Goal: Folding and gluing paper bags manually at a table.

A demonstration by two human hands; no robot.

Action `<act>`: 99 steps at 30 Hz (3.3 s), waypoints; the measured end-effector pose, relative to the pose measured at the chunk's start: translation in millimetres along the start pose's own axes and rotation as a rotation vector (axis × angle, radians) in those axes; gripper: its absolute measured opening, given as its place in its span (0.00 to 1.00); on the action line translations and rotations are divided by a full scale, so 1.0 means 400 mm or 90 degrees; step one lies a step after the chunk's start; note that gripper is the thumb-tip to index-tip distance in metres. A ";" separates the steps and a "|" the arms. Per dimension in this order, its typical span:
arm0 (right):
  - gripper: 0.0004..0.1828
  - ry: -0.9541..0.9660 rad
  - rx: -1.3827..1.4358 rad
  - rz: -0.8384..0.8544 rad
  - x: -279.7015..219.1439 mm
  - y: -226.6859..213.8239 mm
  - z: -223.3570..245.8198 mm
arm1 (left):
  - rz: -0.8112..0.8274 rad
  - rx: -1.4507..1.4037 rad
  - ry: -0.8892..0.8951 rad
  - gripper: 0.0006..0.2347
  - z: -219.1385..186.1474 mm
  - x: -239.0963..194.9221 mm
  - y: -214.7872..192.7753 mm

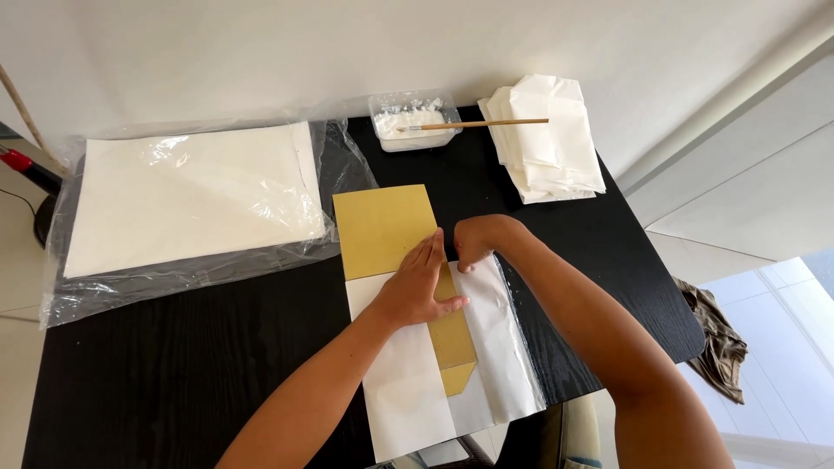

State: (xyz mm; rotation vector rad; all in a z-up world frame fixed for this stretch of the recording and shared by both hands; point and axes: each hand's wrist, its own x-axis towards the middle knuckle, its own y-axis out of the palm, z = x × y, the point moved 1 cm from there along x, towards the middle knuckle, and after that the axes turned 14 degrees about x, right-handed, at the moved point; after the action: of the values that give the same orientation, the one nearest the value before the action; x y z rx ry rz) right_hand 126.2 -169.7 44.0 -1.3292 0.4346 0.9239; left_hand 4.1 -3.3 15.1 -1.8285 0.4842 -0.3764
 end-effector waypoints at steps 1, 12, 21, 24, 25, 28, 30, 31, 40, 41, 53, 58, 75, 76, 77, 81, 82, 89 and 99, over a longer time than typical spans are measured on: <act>0.18 -0.008 -0.017 0.009 0.013 0.004 -0.007 | 0.004 -0.005 -0.003 0.45 0.000 0.000 -0.001; 0.33 0.102 0.520 0.180 -0.073 -0.042 -0.060 | 0.020 -0.097 -0.029 0.47 0.006 -0.008 -0.038; 0.61 0.086 0.737 0.178 -0.068 0.004 -0.168 | -0.032 -0.167 0.011 0.35 0.032 0.006 0.026; 0.64 0.073 0.797 0.166 -0.120 0.001 -0.135 | -0.042 -0.224 0.029 0.36 0.039 0.005 0.028; 0.66 0.072 0.837 0.163 -0.142 -0.001 -0.119 | -0.045 -0.224 0.036 0.36 0.041 0.004 0.028; 0.66 0.070 0.891 0.124 -0.186 0.022 -0.112 | -0.063 -0.192 0.053 0.34 0.040 0.010 0.037; 0.66 0.055 0.905 0.132 -0.196 0.049 -0.136 | -0.064 -0.182 0.063 0.33 0.049 0.019 0.051; 0.65 0.041 0.920 0.139 -0.203 0.063 -0.149 | -0.064 -0.173 0.074 0.32 0.050 0.024 0.059; 0.53 0.007 0.652 -0.100 -0.219 0.153 -0.149 | -0.071 -0.177 0.063 0.29 0.056 0.033 0.073; 0.53 0.007 0.652 -0.102 -0.220 0.173 -0.138 | -0.072 -0.176 0.065 0.29 0.055 0.032 0.075; 0.53 0.149 0.600 -0.344 -0.254 0.270 -0.059 | -0.043 -0.170 0.015 0.33 0.033 0.012 0.035; 0.49 0.169 0.580 -0.366 -0.315 0.226 0.029 | -0.062 -0.163 0.018 0.35 0.040 0.018 0.050; 0.54 0.015 1.162 -0.103 -0.281 0.298 -0.150 | -0.089 -0.229 0.002 0.35 0.051 0.017 0.055; 0.59 -0.028 1.232 -0.045 -0.282 0.330 -0.179 | -0.091 -0.243 -0.001 0.34 0.052 0.015 0.060; 0.59 -0.028 1.233 -0.042 -0.294 0.349 -0.176 | -0.089 -0.242 -0.003 0.34 0.052 0.014 0.051; 0.59 -0.206 1.290 -0.050 -0.324 0.441 -0.163 | -0.136 -0.322 0.039 0.30 0.026 -0.014 -0.032; 0.56 -0.264 1.310 -0.064 -0.319 0.459 -0.161 | -0.176 -0.353 0.071 0.27 0.017 -0.023 -0.069; 0.50 -0.324 1.431 -0.225 -0.307 0.544 -0.117 | -0.200 -0.067 0.024 0.21 0.036 -0.245 -0.189; 0.56 -0.392 1.630 -0.247 -0.307 0.521 -0.046 | 0.171 0.132 -0.081 0.44 0.097 -0.392 -0.099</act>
State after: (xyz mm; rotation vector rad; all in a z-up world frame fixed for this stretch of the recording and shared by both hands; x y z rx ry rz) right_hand -103.7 -233.0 -0.8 1.1739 0.4166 -0.0954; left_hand -106.8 118.3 39.0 -1.5516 0.5714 -0.1204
